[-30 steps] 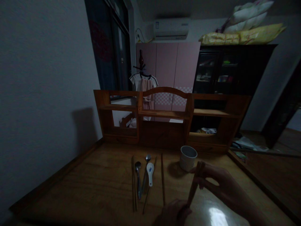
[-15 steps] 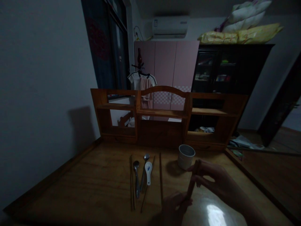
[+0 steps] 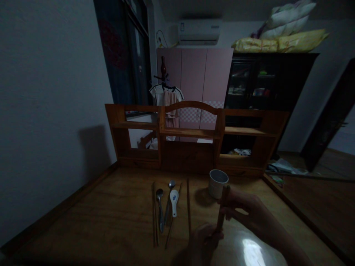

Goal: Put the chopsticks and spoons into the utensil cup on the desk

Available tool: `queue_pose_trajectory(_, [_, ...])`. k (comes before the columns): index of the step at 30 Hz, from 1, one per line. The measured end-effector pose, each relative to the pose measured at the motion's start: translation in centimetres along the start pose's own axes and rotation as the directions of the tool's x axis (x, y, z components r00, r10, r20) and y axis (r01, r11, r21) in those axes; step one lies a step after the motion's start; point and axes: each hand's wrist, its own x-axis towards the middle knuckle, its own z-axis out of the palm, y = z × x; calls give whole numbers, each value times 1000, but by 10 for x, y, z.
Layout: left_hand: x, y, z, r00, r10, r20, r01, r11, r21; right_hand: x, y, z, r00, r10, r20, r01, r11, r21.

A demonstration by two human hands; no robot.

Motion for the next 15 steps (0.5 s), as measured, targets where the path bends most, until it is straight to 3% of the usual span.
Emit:
queue_pose_trajectory(4, [0, -4, 5, 996, -83, -41, 76, 986, -150, -7, 9, 12, 999, 31, 21, -32, 998, 58])
queue_pose_trajectory(8, [-2, -6, 7, 997, -58, -54, 47, 980, -191, -11, 11, 24, 1000, 15, -18, -14, 998, 59])
queue_pose_trajectory(13, [-9, -2, -9, 992, 125, -6, -124, 990, 64, -14, 3, 24, 1000, -18, -23, 19, 999, 41])
queue_pose_trajectory(15, [-12, 2, -22, 989, 137, -55, -124, 973, 196, -13, 3, 13, 999, -9, -32, 9, 1000, 21])
